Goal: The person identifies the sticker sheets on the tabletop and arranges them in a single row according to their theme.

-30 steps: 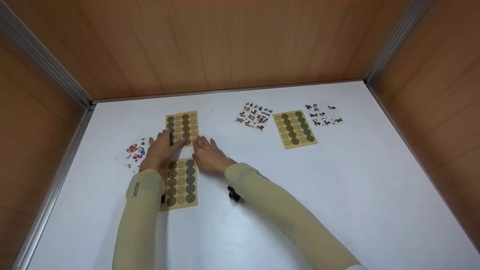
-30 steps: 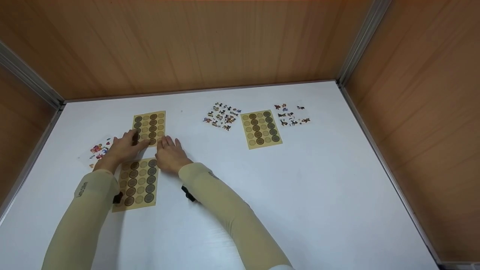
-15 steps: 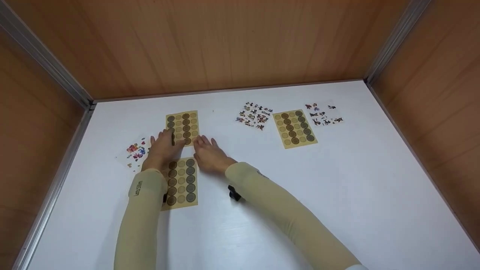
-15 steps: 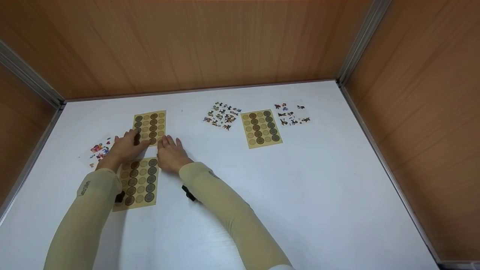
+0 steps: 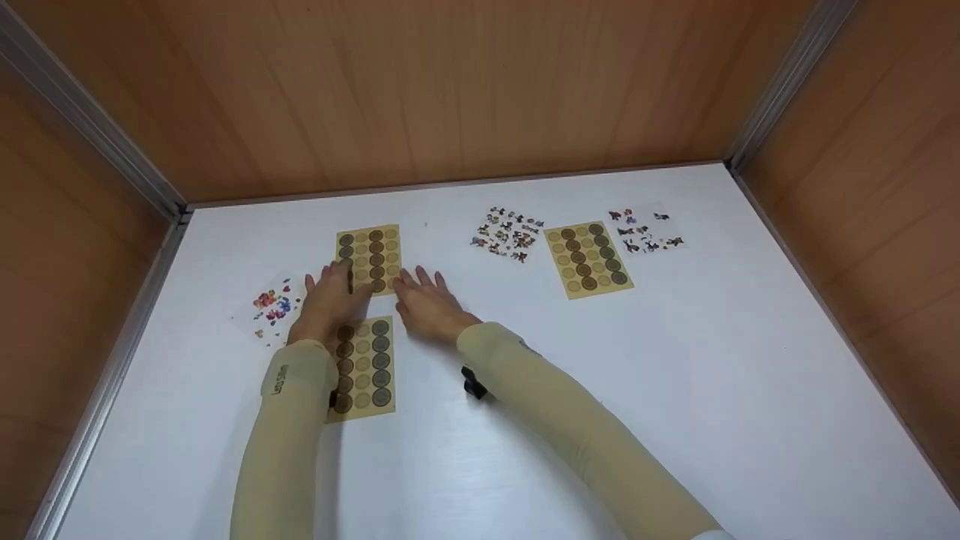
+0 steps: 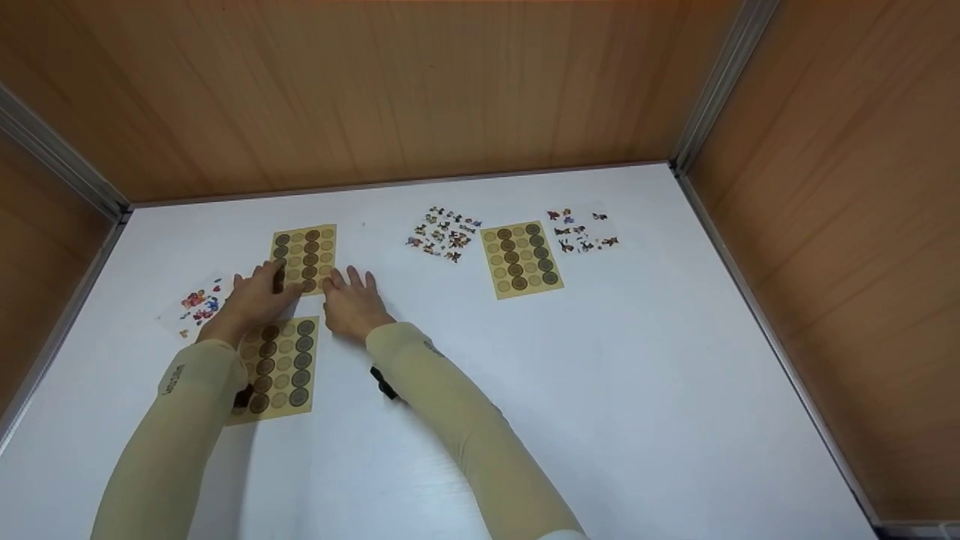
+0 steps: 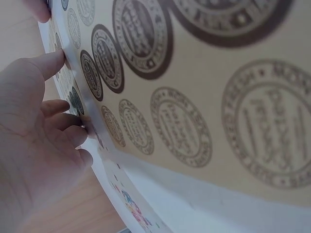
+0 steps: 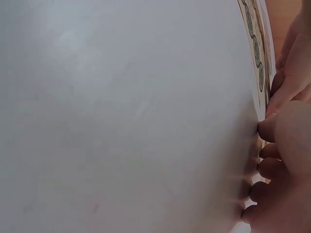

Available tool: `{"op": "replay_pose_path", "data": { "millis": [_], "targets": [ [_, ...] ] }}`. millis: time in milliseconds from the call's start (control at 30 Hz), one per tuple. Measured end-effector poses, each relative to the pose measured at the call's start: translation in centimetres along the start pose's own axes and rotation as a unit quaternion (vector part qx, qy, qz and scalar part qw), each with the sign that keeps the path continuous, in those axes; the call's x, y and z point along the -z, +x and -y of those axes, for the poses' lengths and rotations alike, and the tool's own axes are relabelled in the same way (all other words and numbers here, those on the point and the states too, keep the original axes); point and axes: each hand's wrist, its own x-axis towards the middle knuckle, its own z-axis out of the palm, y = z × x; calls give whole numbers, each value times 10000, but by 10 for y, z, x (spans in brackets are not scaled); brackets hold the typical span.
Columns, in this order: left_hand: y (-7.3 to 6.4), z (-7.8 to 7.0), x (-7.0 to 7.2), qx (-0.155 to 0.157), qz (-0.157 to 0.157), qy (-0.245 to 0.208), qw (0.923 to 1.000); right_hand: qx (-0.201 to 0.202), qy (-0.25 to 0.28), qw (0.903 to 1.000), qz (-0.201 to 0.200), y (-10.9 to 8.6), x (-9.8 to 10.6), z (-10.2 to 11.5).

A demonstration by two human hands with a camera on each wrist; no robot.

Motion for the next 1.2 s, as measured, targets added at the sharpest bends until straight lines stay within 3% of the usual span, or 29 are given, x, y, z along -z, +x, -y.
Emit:
{"op": "replay_pose_path", "data": {
  "millis": [367,600,867,1200],
  "targets": [
    [2,-16,-6,-98,181,-35,9998,-329,-27,9989,-339,2,3,-11],
    [3,-36,-14,-342,243,32,9991,-534,5,9980,-339,-2,12,-21],
    [3,-54,-19,-447,437,131,9980,-690,-229,9972,201,-10,26,-42],
    [7,-58,-14,-153,723,-219,9970,-643,-440,9893,1232,-23,41,-60]
  ]
}}
